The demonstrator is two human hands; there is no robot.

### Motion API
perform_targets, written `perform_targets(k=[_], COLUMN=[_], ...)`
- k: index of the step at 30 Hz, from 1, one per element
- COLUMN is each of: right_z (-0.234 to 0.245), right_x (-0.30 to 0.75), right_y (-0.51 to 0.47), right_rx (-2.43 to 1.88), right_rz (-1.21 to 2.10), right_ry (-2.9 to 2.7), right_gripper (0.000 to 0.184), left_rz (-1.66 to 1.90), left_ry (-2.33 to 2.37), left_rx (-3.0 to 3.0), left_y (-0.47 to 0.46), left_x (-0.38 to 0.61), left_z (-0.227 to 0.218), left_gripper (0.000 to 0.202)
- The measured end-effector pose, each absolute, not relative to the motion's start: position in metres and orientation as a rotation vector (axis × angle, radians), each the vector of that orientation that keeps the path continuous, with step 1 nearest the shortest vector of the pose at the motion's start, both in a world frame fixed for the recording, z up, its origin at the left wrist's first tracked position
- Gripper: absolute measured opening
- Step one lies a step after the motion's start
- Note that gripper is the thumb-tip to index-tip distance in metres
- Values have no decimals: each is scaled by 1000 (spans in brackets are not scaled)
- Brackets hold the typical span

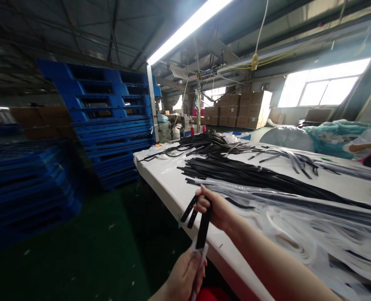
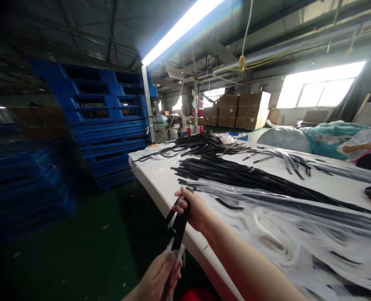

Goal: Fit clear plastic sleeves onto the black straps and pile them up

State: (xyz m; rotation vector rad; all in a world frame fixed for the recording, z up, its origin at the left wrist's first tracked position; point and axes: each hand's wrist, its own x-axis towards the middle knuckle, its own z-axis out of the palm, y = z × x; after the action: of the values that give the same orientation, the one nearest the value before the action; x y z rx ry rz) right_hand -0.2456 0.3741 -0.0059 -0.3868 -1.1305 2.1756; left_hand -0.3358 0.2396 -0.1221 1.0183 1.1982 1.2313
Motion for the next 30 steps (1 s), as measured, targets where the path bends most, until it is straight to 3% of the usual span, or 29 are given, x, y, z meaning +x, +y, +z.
perform_targets(k=[4, 11, 18, 24, 27, 30], right_z=[18, 37, 129, 143, 161, 190], right_x=[-239, -247, -226, -225, -215, -198], right_y=[387, 358, 385, 377, 380, 391], right_rx=[-350, -272, -217, -388, -326, -244], right_rz=[2045, 1922, 1552, 1574, 1321, 950], right_ry=[-1275, -1698, -1596, -1900, -1805, -1636], right_gripper=[50, 50, 40, 53, 54, 70], left_rz=[1220, 1556, 1457, 1749, 1696, 1593], left_ry=[1152, 1141, 1018, 874, 816, 798], left_rx=[1134, 1474, 1559, 1643, 1600, 1575], left_y=[244, 271, 294, 315, 318, 319], left_x=[-331, -335, -318, -317, -310, -299], left_z=[-125, -23, 1, 56, 66, 63], left_gripper=[70, 47, 51, 47, 50, 55])
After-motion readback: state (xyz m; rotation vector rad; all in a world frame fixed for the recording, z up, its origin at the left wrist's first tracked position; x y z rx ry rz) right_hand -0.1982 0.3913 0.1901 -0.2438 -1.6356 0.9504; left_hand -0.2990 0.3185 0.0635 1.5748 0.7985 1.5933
